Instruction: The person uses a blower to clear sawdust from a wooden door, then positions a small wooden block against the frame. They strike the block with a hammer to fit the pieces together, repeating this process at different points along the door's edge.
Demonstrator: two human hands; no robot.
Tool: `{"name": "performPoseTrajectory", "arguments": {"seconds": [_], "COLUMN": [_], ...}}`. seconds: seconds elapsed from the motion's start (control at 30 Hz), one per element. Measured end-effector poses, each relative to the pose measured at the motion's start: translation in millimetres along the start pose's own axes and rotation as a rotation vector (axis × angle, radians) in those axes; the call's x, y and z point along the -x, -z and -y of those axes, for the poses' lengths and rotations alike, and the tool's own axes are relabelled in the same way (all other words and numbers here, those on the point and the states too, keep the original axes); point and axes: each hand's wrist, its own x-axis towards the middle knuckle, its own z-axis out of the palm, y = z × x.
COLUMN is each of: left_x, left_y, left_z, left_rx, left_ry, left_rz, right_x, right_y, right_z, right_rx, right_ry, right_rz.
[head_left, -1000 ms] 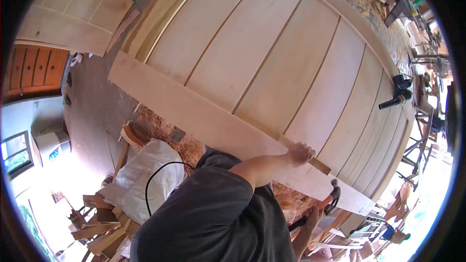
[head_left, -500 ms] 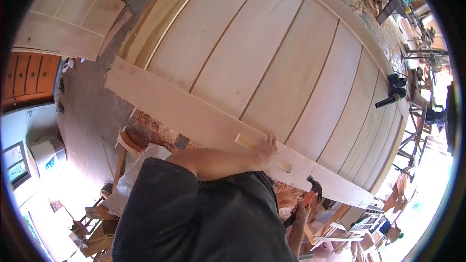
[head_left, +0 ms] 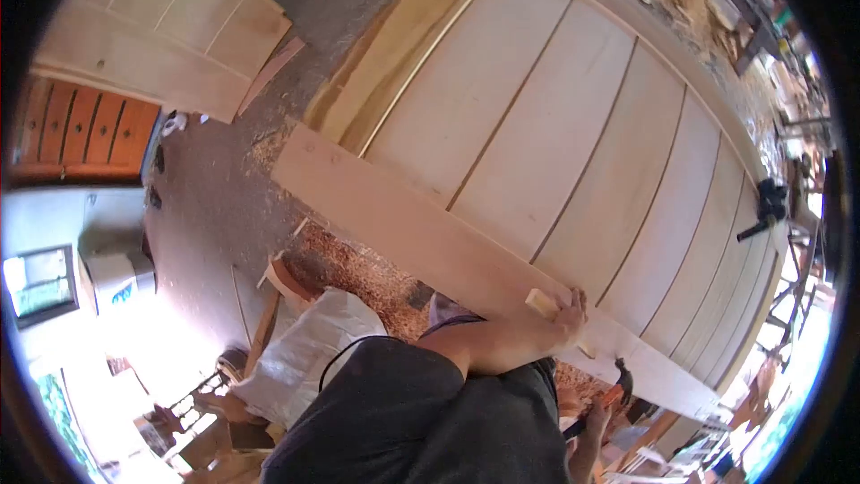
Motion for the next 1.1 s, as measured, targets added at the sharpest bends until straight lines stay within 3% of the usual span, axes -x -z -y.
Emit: {"name": "performPoseTrajectory", "arguments": {"seconds": [0.07,0.17,0.27,0.33,0.43,0.53,0.63,0.73,0.83,0.97,1.0,1.1], "left_x": [18,-6,9,9,5,28,38,33,27,-32,-52,-109], "left_y": [40,-42,-31,-40,-49,8,33,10,71,92,93,85], "left_z": [5,0,15,19,18,16,13,15,-25,-148,-181,-258], "left_rx": [0.025,0.535,0.641,0.533,0.458,0.48,0.271,0.244,-0.118,0.263,0.343,0.336], "left_ry": [-0.009,0.03,0.045,-0.056,-0.009,0.065,0.065,-0.029,-0.273,-0.452,-0.512,-0.577], "left_rz": [0.059,-0.264,-0.215,-0.201,-0.251,-0.166,-0.028,-0.256,-0.198,-0.325,-0.401,-0.349], "right_x": [9,11,13,13,12,23,-38,-26,-31,-54,-63,-88], "right_y": [4,-2,-4,4,3,-1,31,38,63,122,144,198], "right_z": [13,26,33,28,26,40,-63,-36,-12,-4,1,-12], "right_rx": [-0.018,0.061,0.079,0.119,0.17,0.029,0.057,-0.004,-0.091,-0.252,-0.29,-0.312], "right_ry": [-0.001,-0.026,-0.029,-0.037,-0.038,-0.013,0.087,0.024,-0.011,-0.006,-0.021,-0.048], "right_rz": [0.014,-0.081,-0.072,-0.088,-0.117,-0.115,-0.029,0.001,0.172,0.251,0.197,0.039]}}
